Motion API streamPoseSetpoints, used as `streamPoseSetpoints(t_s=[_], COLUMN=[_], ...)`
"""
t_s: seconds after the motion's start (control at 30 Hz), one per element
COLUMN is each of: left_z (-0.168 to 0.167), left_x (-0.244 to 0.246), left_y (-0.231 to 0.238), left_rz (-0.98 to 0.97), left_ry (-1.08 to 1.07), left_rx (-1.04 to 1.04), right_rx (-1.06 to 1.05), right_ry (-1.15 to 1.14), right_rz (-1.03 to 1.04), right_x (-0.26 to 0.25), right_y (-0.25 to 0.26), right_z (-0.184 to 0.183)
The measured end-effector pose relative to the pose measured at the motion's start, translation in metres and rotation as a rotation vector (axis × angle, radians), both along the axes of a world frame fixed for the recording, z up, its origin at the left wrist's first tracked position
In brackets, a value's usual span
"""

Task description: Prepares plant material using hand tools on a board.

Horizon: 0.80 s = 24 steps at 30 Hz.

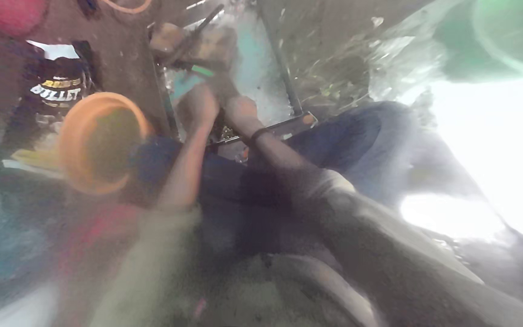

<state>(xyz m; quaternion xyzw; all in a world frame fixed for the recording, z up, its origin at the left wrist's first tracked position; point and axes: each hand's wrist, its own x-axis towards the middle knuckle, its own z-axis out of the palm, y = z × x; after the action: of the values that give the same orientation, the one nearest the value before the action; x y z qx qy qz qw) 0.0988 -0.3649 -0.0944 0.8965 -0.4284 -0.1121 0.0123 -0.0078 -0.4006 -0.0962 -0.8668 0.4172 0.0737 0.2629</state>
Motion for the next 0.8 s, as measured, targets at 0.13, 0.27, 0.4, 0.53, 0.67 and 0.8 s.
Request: streamPoseSetpoints(t_s=[0.13, 0.27, 0.4, 0.53, 0.67, 0.8], left_z=[0.001, 0.003, 0.009, 0.001, -0.002, -0.003], left_x=[-0.002, -0.002, -0.003, 0.0, 0.002, 0.003], left_y=[-0.001, -0.006, -0.007, -0.004, -0.005, -0.004], left_rz=[0.01, 0.0, 0.021, -0.002, 0.019, 0.032], left_ry=[0.007, 0.042, 0.073, 0.034, 0.038, 0.02], left_rx=[0.009, 0.006, -0.008, -0.026, -0.019, -0.007], right_rx=[-0.059, -0.014, 0.012, -0.005, 0.025, 0.011], right_ry=[0.007, 0.065, 0.16, 0.075, 0.04, 0.02], right_rz=[-0.018, -0.02, 0.021, -0.022, -0.014, -0.006], right_x=[0.001, -0.033, -0.055, -0.049, -0.024, -0.001], right_y=[0.005, 0.022, 0.03, 0.026, 0.012, 0.001], right_z=[-0.014, -0.012, -0.008, 0.013, 0.022, 0.008])
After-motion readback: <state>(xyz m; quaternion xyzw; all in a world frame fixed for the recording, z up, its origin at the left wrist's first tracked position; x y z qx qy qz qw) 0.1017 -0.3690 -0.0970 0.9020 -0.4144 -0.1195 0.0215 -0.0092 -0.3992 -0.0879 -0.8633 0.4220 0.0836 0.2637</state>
